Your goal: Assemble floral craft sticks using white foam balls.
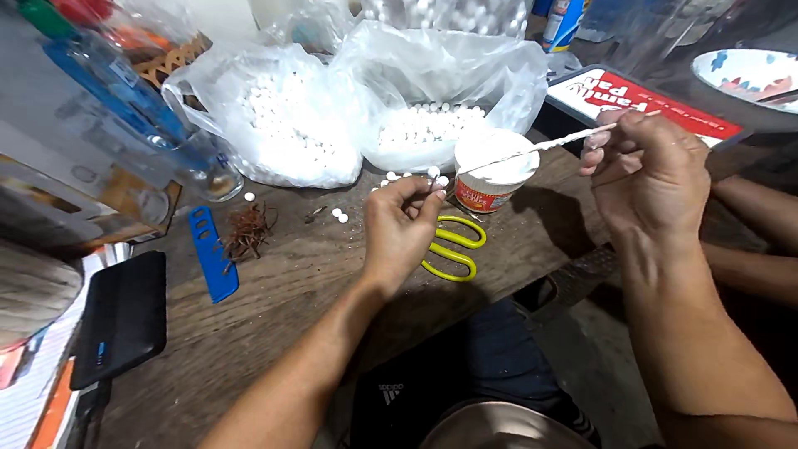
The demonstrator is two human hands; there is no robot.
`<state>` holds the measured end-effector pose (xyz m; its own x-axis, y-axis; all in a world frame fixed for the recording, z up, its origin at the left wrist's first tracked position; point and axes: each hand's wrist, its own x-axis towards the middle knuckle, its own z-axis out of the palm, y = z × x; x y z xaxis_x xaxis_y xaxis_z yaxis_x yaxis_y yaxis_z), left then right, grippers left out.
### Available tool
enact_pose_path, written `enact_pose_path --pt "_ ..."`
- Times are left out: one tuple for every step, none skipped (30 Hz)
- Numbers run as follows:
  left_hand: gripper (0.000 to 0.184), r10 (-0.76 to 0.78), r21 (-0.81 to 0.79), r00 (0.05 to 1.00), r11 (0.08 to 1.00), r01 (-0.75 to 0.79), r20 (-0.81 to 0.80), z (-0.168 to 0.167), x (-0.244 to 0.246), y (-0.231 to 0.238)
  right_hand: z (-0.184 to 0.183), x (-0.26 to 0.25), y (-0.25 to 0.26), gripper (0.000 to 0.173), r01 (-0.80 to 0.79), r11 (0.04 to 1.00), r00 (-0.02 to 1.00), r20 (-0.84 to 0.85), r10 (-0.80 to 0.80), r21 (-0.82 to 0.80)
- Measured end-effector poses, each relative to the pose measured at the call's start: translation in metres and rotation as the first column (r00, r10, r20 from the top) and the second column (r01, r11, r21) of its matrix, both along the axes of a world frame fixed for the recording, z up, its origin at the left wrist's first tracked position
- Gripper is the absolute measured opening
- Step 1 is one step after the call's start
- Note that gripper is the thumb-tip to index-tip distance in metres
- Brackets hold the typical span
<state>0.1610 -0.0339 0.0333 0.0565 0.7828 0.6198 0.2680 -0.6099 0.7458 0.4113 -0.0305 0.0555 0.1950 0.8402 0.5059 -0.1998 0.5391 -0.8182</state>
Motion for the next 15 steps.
enact_pose_path --pt "0.003 0.002 0.005 1.000 1.000 -0.002 -0.004 -0.0003 -0.0002 0.0001 0.0004 -0.0027 0.0001 0.036 -0.007 1.000 1.000 0.007 0.007 0.002" --pt "0.003 0.006 0.008 1.000 1.000 -0.006 -0.004 -0.0007 -0.0004 0.0005 0.0008 -0.0048 0.0001 0.036 -0.010 1.000 1.000 0.013 0.010 0.000" --pt "0.003 0.010 0.007 1.000 1.000 -0.010 -0.006 -0.0011 -0.0006 0.0007 0.0012 -0.0067 0.0003 0.035 -0.009 1.000 1.000 0.017 0.009 -0.003" --pt "0.003 0.014 0.007 1.000 1.000 -0.014 -0.010 -0.0011 -0.0007 0.0008 0.0014 -0.0081 0.0007 0.036 -0.004 1.000 1.000 0.019 0.005 -0.005" --pt "0.003 0.018 0.009 1.000 1.000 -0.018 -0.016 -0.0009 -0.0009 0.0008 0.0014 -0.0090 0.0019 0.036 0.004 1.000 1.000 0.019 -0.003 -0.008" --pt "0.003 0.022 0.012 0.999 1.000 -0.022 -0.024 -0.0006 -0.0011 0.0005 0.0013 -0.0096 0.0038 0.037 0.017 1.000 1.000 0.017 -0.017 -0.010" --pt "0.003 0.026 0.013 0.999 1.000 -0.026 -0.032 -0.0003 -0.0012 0.0003 0.0011 -0.0097 0.0052 0.037 0.026 1.000 1.000 0.018 -0.026 -0.010" --pt "0.003 0.029 0.015 0.999 0.999 -0.028 -0.038 -0.0003 -0.0012 0.0002 0.0008 -0.0096 0.0060 0.037 0.031 1.000 0.999 0.020 -0.031 -0.007" --pt "0.003 0.031 0.017 0.999 0.999 -0.031 -0.040 -0.0004 -0.0010 0.0002 0.0005 -0.0097 0.0064 0.037 0.034 0.999 0.999 0.022 -0.034 -0.004" --pt "0.003 0.032 0.019 0.999 0.999 -0.032 -0.040 -0.0005 -0.0008 0.0002 0.0004 -0.0098 0.0066 0.037 0.037 0.999 0.999 0.023 -0.037 -0.001" --pt "0.003 0.032 0.022 0.999 0.999 -0.031 -0.038 -0.0006 -0.0005 0.0003 0.0005 -0.0099 0.0069 0.038 0.037 0.999 0.999 0.022 -0.037 0.004" --pt "0.003 0.032 0.024 0.999 0.999 -0.031 -0.038 -0.0006 -0.0006 0.0003 0.0004 -0.0098 0.0072 0.038 0.038 0.999 0.999 0.025 -0.039 0.007" --pt "0.003 0.033 0.024 0.999 0.999 -0.032 -0.040 -0.0006 -0.0008 0.0004 0.0004 -0.0097 0.0075 0.037 0.039 0.999 0.999 0.030 -0.039 0.013" --pt "0.003 0.034 0.022 0.998 0.999 -0.033 -0.043 -0.0008 -0.0013 0.0005 0.0003 -0.0096 0.0076 0.037 0.037 0.999 0.998 0.041 -0.038 0.020" --pt "0.003 0.032 0.016 0.998 0.999 -0.032 -0.047 -0.0011 -0.0022 0.0008 0.0001 -0.0094 0.0070 0.037 0.034 0.999 0.998 0.058 -0.035 0.024"
